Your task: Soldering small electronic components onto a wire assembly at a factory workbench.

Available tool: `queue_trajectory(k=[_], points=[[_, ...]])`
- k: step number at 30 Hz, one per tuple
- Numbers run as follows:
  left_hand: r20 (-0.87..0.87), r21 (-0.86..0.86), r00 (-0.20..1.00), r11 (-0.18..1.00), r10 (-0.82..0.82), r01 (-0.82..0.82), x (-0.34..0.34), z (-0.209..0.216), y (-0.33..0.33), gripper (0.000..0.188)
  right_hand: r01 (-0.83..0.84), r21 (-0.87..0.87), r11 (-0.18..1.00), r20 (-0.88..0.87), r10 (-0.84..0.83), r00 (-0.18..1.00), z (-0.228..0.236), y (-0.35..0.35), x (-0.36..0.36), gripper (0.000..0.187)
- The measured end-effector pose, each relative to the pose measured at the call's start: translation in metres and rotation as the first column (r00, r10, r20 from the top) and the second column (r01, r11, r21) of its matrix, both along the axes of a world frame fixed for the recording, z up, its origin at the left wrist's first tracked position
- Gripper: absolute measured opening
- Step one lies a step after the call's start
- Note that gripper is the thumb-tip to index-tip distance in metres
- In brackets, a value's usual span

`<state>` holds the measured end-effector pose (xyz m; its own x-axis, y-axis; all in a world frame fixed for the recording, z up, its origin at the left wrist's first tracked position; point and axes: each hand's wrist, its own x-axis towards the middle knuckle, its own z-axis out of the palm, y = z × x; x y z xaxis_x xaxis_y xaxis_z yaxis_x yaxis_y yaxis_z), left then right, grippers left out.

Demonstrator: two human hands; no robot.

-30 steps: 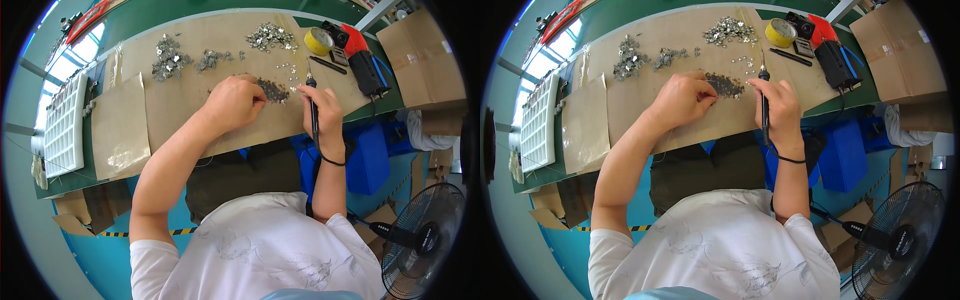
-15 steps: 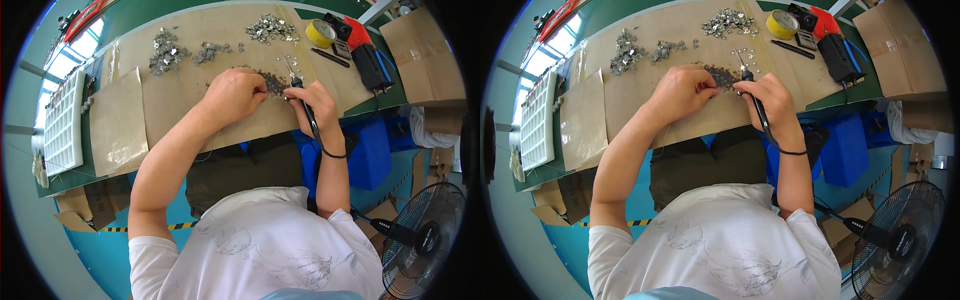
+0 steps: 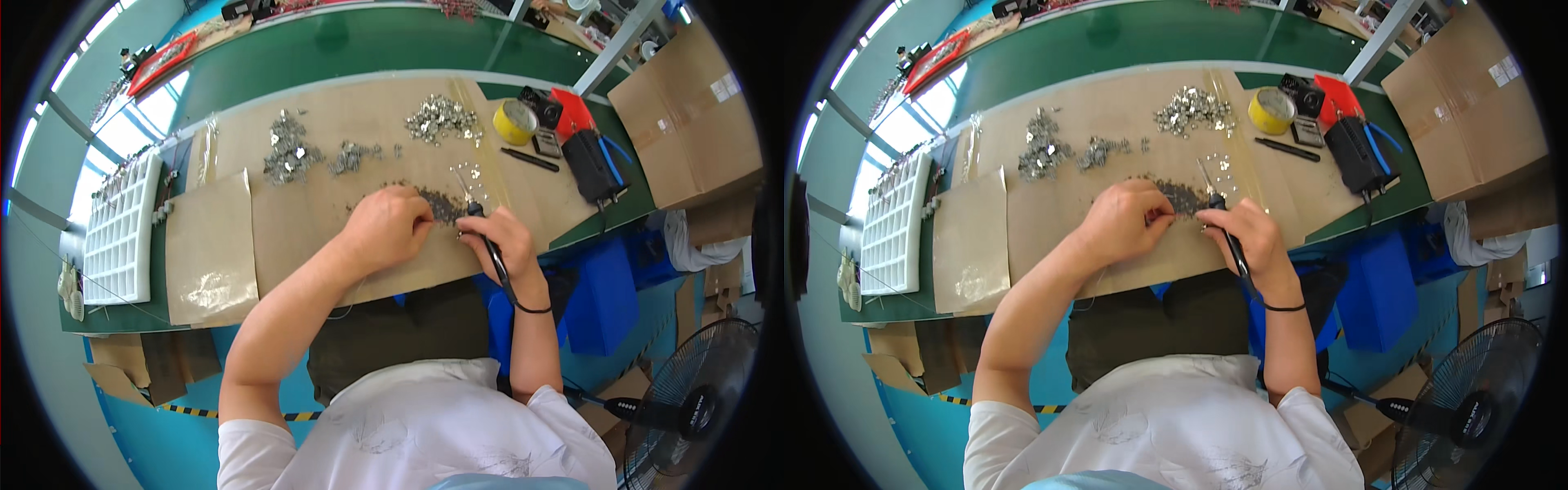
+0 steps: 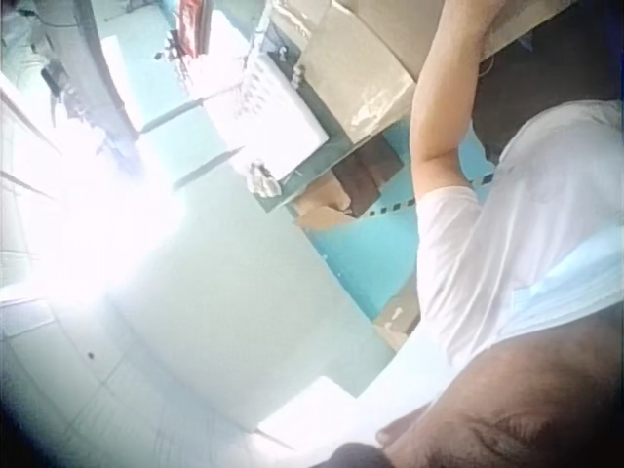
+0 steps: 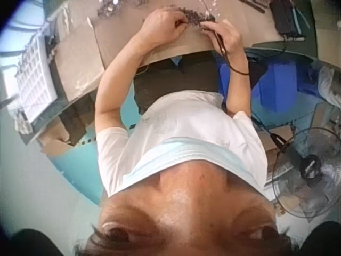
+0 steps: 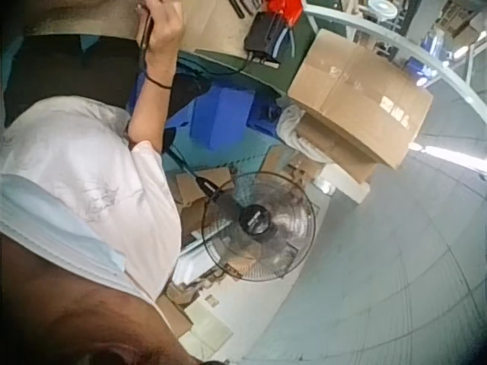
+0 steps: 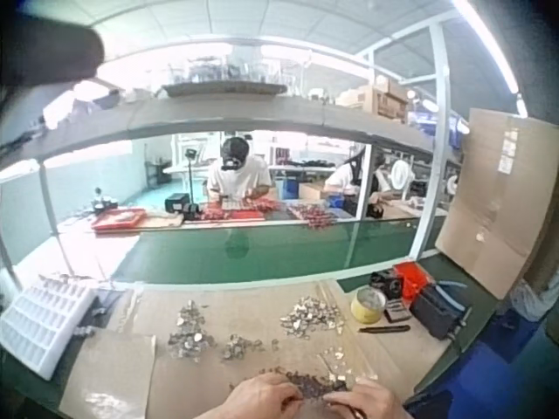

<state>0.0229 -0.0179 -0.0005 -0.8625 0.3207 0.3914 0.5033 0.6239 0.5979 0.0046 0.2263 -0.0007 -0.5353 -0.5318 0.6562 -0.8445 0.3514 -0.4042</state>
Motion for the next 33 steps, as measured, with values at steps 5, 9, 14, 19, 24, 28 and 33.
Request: queue_trajectory(k=[5, 9, 14, 19, 24, 28, 33], points=[[0.009, 0.008, 1.0, 1.0, 0.014, -0.014, 0.003, 0.005, 0.001, 0.009, -0.006, -0.024, 1.0, -0.035, 0.005, 0.999, 0.003, -0.013, -0.001, 0.035], [-0.053, 0.005, 0.999, 1.0, 0.005, -0.004, -0.004, 0.004, -0.002, 0.008, -0.005, -0.025, 1.0, -0.081, 0.003, 0.997, 0.002, -0.022, -0.009, 0.032], [-0.015, -0.015, 1.0, 1.0, -0.003, 0.003, -0.009, 0.005, -0.001, 0.008, 0.166, -0.274, 0.947, 0.133, -0.133, 0.982, -0.024, -0.017, -0.009, 0.033], [-0.056, -0.073, 0.998, 0.997, 0.017, -0.021, -0.007, 0.0, 0.002, 0.007, 0.202, -0.508, 0.838, 0.376, 0.005, 0.926, -0.032, 0.003, 0.012, 0.039], [-0.089, -0.136, 0.996, 0.99, 0.028, -0.04, 0.0, -0.001, 0.006, 0.006, 0.244, -0.58, 0.777, 0.312, -0.065, 0.948, -0.038, 0.006, 0.021, 0.017], [-0.128, -0.154, 0.992, 0.987, 0.021, -0.041, 0.0, -0.003, 0.009, 0.006, 0.183, -0.499, 0.847, 0.233, -0.072, 0.97, -0.031, 0.01, 0.021, 0.011], [-0.153, -0.167, 0.988, 0.985, 0.017, -0.043, 0.0, -0.003, 0.012, 0.007, 0.176, -0.456, 0.872, 0.193, -0.097, 0.976, -0.028, 0.008, 0.018, 0.009]])
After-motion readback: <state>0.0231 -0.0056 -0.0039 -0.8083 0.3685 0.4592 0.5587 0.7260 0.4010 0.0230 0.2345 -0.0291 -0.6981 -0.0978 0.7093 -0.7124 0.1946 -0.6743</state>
